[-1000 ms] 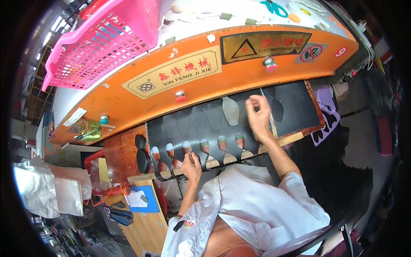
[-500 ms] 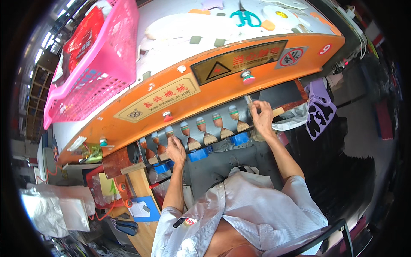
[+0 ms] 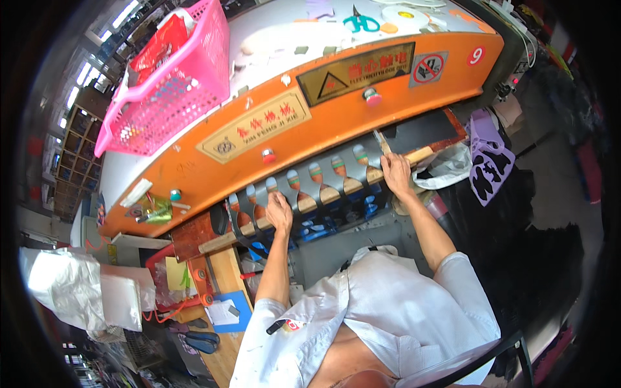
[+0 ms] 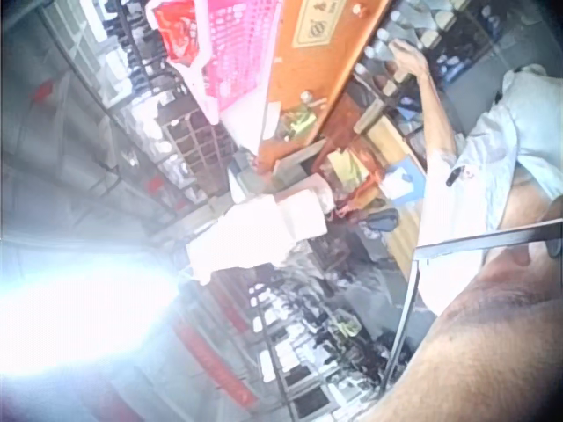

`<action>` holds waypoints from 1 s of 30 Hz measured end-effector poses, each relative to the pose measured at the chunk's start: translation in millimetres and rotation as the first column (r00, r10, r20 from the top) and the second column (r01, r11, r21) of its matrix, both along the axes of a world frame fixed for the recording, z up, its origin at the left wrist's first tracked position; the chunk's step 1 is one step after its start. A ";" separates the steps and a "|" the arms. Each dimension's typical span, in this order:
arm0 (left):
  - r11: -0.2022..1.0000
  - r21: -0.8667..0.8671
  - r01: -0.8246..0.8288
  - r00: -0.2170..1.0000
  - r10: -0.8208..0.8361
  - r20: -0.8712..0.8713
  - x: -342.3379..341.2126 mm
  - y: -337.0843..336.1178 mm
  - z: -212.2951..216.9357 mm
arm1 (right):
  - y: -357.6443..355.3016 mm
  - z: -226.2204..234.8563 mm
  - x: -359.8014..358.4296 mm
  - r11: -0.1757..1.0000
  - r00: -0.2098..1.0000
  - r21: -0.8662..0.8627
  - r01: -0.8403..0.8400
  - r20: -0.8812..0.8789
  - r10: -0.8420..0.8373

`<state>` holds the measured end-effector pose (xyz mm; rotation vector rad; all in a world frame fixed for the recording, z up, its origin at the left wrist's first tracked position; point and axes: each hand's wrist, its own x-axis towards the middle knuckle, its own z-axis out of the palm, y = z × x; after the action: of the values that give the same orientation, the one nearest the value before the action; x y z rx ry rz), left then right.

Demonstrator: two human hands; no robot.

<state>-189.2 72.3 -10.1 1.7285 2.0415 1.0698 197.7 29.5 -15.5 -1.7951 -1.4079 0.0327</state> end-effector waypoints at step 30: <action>0.982 -0.189 0.021 1.000 -0.021 0.004 -38.2 -278.6 -58.7 | -66.7 56.4 -56.5 0.969 0.931 -0.148 -0.200 -0.336 0.141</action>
<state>-227.4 -206.3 -68.8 1.6485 2.0452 0.8401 141.2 -37.2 40.9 -1.7096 -1.3490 0.5395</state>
